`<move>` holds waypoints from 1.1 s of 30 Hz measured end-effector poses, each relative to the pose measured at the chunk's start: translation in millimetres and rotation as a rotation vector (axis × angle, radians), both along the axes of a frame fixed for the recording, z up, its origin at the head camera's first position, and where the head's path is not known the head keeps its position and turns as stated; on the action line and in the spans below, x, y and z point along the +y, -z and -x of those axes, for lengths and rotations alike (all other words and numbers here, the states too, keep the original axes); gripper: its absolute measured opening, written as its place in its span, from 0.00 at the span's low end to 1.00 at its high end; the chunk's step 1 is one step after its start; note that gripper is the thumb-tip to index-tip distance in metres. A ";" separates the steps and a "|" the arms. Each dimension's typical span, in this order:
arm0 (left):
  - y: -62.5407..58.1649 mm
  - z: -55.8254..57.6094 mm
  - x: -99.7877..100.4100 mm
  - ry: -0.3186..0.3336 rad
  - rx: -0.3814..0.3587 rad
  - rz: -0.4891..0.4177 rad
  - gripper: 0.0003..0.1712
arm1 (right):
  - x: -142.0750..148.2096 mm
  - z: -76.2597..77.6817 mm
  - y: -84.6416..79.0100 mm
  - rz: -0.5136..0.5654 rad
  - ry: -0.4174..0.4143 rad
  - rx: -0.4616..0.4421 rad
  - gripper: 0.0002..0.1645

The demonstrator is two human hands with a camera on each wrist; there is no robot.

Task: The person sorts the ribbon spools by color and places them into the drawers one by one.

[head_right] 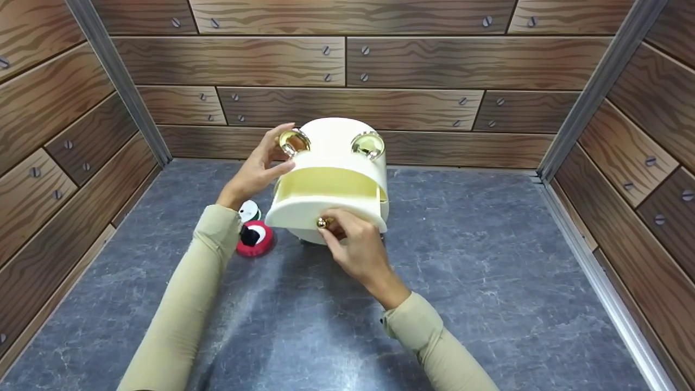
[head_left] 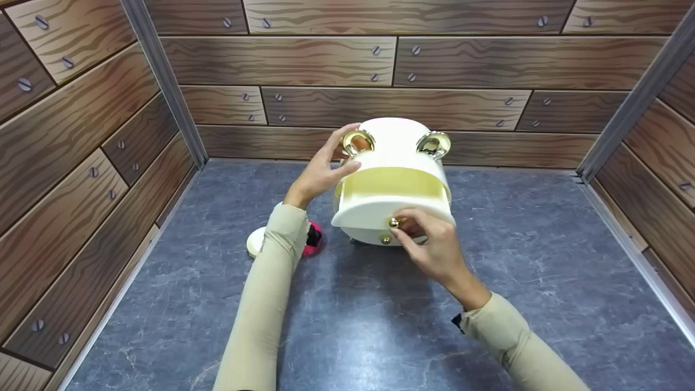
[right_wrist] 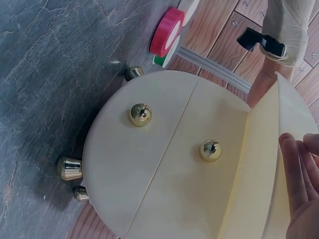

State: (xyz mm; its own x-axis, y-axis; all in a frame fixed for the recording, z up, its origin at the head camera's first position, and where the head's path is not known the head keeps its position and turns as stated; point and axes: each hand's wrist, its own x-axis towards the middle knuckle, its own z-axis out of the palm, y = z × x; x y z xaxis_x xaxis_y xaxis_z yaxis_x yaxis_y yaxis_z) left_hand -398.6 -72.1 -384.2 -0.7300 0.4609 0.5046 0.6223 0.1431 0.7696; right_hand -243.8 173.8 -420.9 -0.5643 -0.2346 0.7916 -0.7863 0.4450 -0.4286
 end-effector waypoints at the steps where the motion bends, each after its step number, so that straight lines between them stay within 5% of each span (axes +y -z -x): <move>1: 0.2 0.2 -0.1 0.001 0.000 -0.003 0.44 | 0.0 0.0 0.2 0.000 0.000 0.001 0.16; 10: 1.9 -3.9 0.5 -0.004 -0.008 -0.033 0.44 | -1.8 0.0 1.5 0.007 -0.005 0.000 0.16; 18: -13.0 -25.9 -0.6 0.036 0.007 -0.098 0.43 | -0.8 -0.1 0.5 0.012 -0.008 0.003 0.16; 25: 16.6 -11.6 -22.9 -0.028 0.009 -0.081 0.43 | -1.4 0.0 0.6 0.024 -0.020 0.001 0.15; 33: 43.7 -17.9 -71.1 -0.128 -0.040 0.036 0.44 | 0.6 -1.0 0.0 0.014 -0.012 0.009 0.16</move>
